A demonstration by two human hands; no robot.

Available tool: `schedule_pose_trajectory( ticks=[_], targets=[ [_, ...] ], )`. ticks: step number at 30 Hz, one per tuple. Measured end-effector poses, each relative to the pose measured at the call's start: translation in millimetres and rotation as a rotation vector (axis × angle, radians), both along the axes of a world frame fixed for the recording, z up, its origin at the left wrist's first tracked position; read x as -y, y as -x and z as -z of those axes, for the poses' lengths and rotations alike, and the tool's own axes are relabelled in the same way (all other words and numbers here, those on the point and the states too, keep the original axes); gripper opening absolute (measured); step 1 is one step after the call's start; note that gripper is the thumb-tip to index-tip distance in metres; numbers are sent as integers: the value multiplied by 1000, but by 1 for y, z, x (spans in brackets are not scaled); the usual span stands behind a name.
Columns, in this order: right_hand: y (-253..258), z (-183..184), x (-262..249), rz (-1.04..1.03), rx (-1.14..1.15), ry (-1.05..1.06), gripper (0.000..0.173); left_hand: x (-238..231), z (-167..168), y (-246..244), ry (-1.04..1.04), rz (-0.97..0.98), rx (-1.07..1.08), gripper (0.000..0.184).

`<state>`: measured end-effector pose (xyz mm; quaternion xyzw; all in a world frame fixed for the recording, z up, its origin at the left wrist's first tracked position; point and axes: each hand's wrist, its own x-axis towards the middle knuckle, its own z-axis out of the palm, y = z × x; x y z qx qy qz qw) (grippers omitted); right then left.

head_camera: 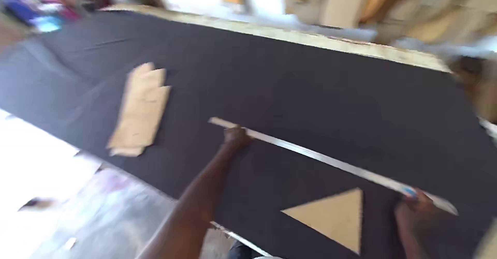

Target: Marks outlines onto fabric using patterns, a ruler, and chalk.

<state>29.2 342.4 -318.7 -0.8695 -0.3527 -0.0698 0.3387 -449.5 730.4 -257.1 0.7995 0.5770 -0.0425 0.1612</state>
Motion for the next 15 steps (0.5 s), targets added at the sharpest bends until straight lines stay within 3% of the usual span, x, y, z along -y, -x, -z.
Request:
schedule_pose_trajectory(
  ticks=[2, 5, 10, 13, 15],
  targets=[
    [10, 10, -41, -146, -48, -102, 42, -7, 13, 7, 7, -19, 76, 60],
    [79, 0, -138, -493, -263, -178, 34, -18, 29, 12, 24, -13, 171, 57],
    [249, -43, -317, -815, -411, -23, 29, -18, 36, 20, 36, 8, 185, 60],
    [340, -49, -413, -961, -461, 45, 33, -16, 41, 24, 28, 19, 201, 61],
    [386, -43, -465, -1018, -363, 127, 28, -13, 42, 25, 16, 25, 194, 61]
  ],
)
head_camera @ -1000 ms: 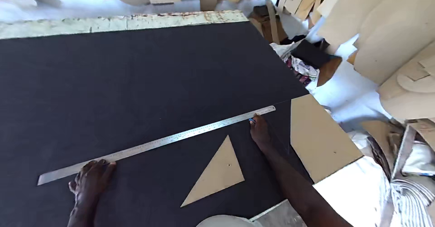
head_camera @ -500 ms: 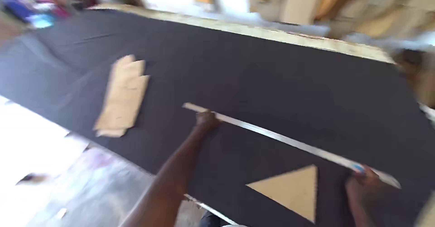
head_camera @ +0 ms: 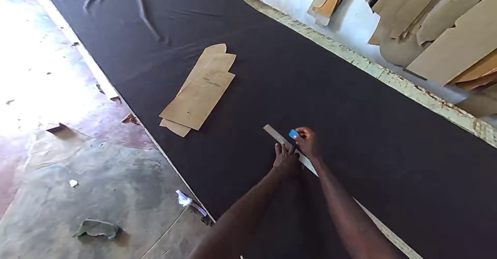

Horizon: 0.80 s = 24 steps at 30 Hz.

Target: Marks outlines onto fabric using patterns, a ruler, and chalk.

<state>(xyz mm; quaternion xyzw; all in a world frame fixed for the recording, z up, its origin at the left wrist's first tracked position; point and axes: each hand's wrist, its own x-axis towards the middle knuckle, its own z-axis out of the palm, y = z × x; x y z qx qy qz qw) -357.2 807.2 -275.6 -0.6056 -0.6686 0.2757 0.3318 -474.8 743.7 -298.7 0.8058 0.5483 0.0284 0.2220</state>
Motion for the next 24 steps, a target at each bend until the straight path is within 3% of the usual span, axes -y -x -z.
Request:
schedule_pose_trajectory(
  ticks=[4, 9, 16, 19, 21, 24],
  targets=[
    [62, 14, -61, -80, 196, 9, 24, 4, -1, 5, 14, -1, 76, 55],
    [90, 14, -82, -160, 315, 54, 21, 12, 0, 10, -36, -26, 132, 60],
    [99, 11, -85, -218, 387, 35, 20, 16, 3, 13, -71, -24, 149, 60],
    [94, 2, -83, -265, 464, 56, 17, 13, -2, 12, -27, -8, 139, 51],
    [81, -3, -78, -324, 492, 64, 15, 11, -2, 10, -31, -16, 130, 46],
    [39, -7, -55, -366, 522, 84, 14, 11, 4, -3, -39, -16, -17, 56]
  ],
)
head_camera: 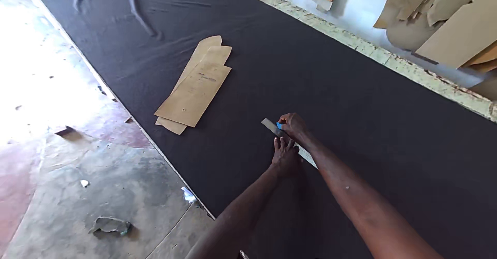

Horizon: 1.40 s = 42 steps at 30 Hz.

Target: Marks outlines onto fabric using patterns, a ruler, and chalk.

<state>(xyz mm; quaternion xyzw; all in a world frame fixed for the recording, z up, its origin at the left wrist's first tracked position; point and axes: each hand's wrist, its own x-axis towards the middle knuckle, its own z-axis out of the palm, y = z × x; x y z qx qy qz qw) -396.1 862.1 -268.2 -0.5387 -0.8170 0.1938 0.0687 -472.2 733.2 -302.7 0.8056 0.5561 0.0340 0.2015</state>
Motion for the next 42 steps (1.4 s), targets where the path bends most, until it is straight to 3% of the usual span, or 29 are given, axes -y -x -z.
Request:
schedule_pose_trajectory(
  ticks=[7, 13, 16, 20, 23, 26, 29, 31, 37, 42],
  targets=[
    [-167, -3, 119, 23, -22, 26, 10, -4, -17, -28, 43, -57, -101, 74],
    [-316, -2, 237, 180, 46, 76, 12, -12, -18, -34, 49, -34, -155, 75],
    [-363, -5, 278, 269, 60, 94, 14, -16, -18, -35, 65, -23, -191, 79],
    [-382, 7, 300, 355, -159, -30, 19, -8, -25, -50, 84, -78, -271, 87],
    [-368, 16, 296, 425, -272, -71, 22, 31, -14, -84, -105, -129, -168, 82],
    [-352, 26, 286, 393, -314, -102, 22, 93, 4, -149, -227, 56, -37, 69],
    [-341, 29, 273, 327, -303, -108, 20, 153, 11, -215, -177, 248, 5, 66],
    [-338, 26, 269, 301, -275, -83, 20, 172, 13, -241, -125, 269, 21, 61],
    [-345, 26, 275, 226, -262, -87, 19, 174, 18, -242, -172, 287, 1, 53],
    [-398, 24, 309, 221, -212, -81, 16, 170, 29, -239, -242, 344, -62, 63]
  ],
)
